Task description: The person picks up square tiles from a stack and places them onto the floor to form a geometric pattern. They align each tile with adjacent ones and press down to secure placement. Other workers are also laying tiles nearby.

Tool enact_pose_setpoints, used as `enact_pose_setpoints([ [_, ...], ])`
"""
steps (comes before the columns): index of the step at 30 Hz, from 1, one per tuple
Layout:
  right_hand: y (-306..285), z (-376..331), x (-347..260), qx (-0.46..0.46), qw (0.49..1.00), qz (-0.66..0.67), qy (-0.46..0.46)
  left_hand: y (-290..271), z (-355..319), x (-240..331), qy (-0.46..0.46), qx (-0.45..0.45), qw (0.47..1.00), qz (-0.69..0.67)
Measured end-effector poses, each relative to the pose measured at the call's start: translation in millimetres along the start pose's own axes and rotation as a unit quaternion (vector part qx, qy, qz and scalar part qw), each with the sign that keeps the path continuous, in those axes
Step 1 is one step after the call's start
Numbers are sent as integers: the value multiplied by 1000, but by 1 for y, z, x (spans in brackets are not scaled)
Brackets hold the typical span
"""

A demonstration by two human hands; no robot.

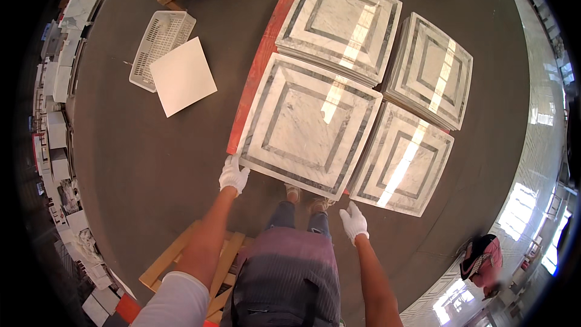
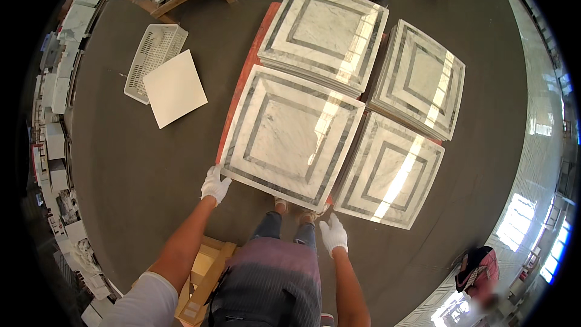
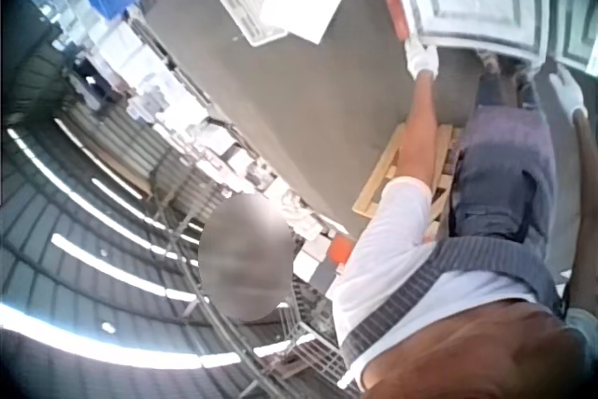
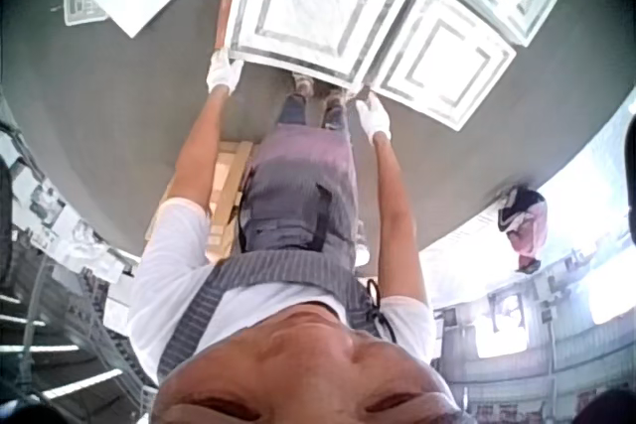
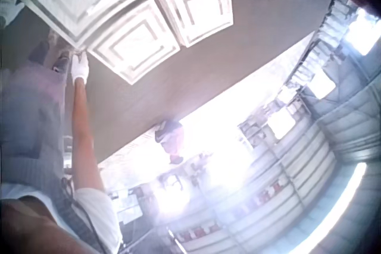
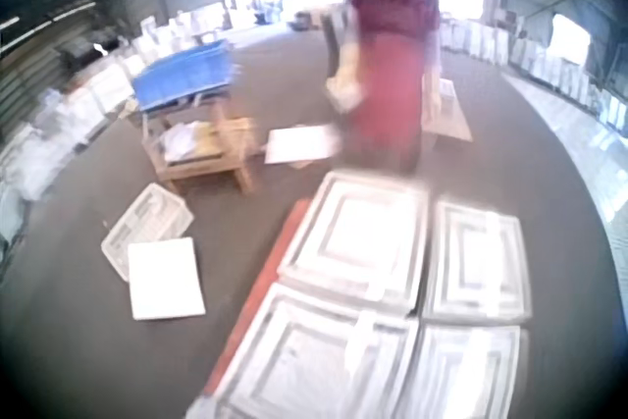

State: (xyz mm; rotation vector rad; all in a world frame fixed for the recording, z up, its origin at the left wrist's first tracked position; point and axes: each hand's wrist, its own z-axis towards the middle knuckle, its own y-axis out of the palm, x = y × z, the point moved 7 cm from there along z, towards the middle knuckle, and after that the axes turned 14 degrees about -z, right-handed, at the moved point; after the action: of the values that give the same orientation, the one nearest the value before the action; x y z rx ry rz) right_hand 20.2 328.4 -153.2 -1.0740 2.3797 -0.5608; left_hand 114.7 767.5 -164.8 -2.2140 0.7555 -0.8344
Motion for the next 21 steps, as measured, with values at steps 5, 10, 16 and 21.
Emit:
enact_pose_setpoints([
  [5, 4, 46, 0, 38, 999, 24, -13, 21, 20, 5, -44, 10, 998, -35],
  [10, 9, 53, -27, 0, 997, 73, -9, 19, 28, -7, -34, 62, 997, -41],
  [16, 25, 67, -24, -9, 996, 88, -10, 10, 37, -2, -65, 44, 990, -115],
  [21, 24, 67, -30, 2, 996, 87, 19, 7, 43, -9, -69, 43, 991, -103],
])
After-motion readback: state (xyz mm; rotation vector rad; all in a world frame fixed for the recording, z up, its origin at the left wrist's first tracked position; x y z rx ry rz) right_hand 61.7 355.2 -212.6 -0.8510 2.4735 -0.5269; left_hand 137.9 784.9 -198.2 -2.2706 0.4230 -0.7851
